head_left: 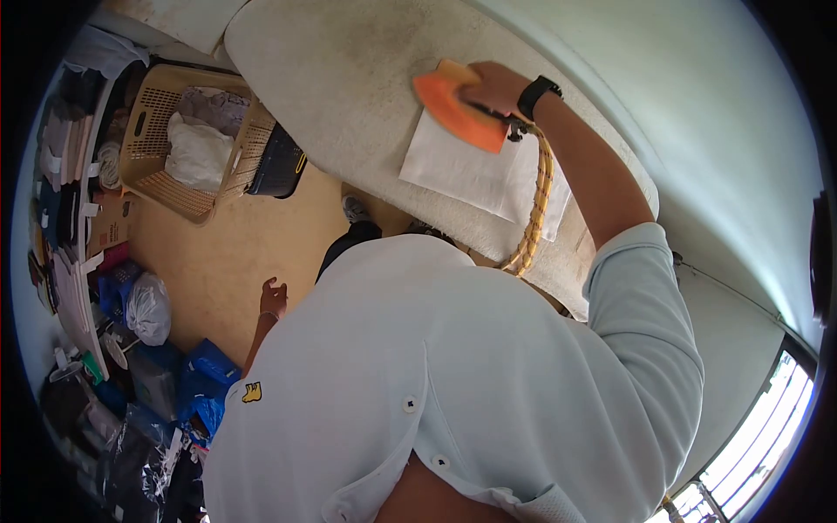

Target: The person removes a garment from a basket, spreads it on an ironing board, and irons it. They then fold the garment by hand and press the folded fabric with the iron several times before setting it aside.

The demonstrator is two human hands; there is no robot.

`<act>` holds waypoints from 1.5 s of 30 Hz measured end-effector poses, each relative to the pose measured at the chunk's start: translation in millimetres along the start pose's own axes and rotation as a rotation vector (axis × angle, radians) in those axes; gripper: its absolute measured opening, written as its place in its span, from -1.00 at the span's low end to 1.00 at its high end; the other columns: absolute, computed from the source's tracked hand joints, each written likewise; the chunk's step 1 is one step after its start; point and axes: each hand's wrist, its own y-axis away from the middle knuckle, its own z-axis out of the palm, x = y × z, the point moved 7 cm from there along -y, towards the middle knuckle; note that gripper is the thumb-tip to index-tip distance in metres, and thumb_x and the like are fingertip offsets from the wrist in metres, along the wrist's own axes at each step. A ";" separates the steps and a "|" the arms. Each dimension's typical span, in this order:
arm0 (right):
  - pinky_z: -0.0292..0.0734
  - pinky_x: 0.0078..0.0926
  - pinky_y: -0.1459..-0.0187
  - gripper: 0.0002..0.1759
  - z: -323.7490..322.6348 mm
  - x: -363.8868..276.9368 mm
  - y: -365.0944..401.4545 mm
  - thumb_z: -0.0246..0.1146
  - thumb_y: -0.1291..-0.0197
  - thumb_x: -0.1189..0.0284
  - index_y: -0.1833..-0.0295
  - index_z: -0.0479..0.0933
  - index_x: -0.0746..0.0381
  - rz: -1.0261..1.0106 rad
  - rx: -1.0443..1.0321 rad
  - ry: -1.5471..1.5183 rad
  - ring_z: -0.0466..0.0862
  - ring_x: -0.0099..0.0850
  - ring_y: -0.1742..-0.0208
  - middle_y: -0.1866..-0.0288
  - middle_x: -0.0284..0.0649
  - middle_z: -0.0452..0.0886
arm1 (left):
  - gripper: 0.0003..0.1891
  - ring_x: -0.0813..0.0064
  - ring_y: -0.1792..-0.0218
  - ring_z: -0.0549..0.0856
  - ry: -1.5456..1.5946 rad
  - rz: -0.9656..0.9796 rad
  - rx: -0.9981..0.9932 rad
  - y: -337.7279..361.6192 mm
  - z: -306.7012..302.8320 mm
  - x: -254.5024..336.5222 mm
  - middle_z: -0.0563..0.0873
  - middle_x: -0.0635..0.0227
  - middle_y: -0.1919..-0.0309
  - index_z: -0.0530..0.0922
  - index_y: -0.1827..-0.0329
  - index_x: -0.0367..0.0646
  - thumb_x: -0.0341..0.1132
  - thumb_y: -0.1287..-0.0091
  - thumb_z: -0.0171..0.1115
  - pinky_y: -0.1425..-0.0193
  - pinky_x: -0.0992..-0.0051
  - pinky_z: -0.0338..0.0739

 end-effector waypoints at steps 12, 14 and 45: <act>0.58 -0.19 0.26 -0.61 -18.7 130.4 87.7 0.18 -0.15 0.18 0.12 0.57 0.30 0.320 0.579 -0.009 0.70 -0.08 0.30 0.34 0.05 0.67 | -0.58 0.35 -0.01 0.65 -0.408 0.273 -0.084 -83.0 -1.7 -36.5 0.74 0.27 0.22 0.46 -0.20 -0.19 -0.34 -0.28 0.23 -0.36 0.34 0.29; 0.27 -0.50 0.68 -0.65 -29.0 171.4 137.1 0.22 -0.18 0.16 0.31 0.49 0.27 0.475 0.656 -0.354 0.39 -0.56 0.71 0.66 -0.37 0.42 | -0.58 0.31 0.03 0.67 -0.419 0.297 -0.054 -63.4 -1.6 11.5 0.73 0.23 0.23 0.47 -0.19 -0.19 -0.33 -0.28 0.25 -0.35 0.34 0.30; 0.27 -0.49 0.71 -0.68 51.3 167.7 188.4 0.25 -0.12 0.23 0.24 0.53 0.31 0.544 0.739 -0.390 0.41 -0.52 0.74 0.62 -0.29 0.47 | -0.49 0.48 0.31 0.66 -0.726 0.482 -0.178 -190.9 -29.1 -18.5 0.63 0.30 0.32 0.29 -0.30 -0.08 -0.16 -0.35 0.20 0.12 0.43 0.56</act>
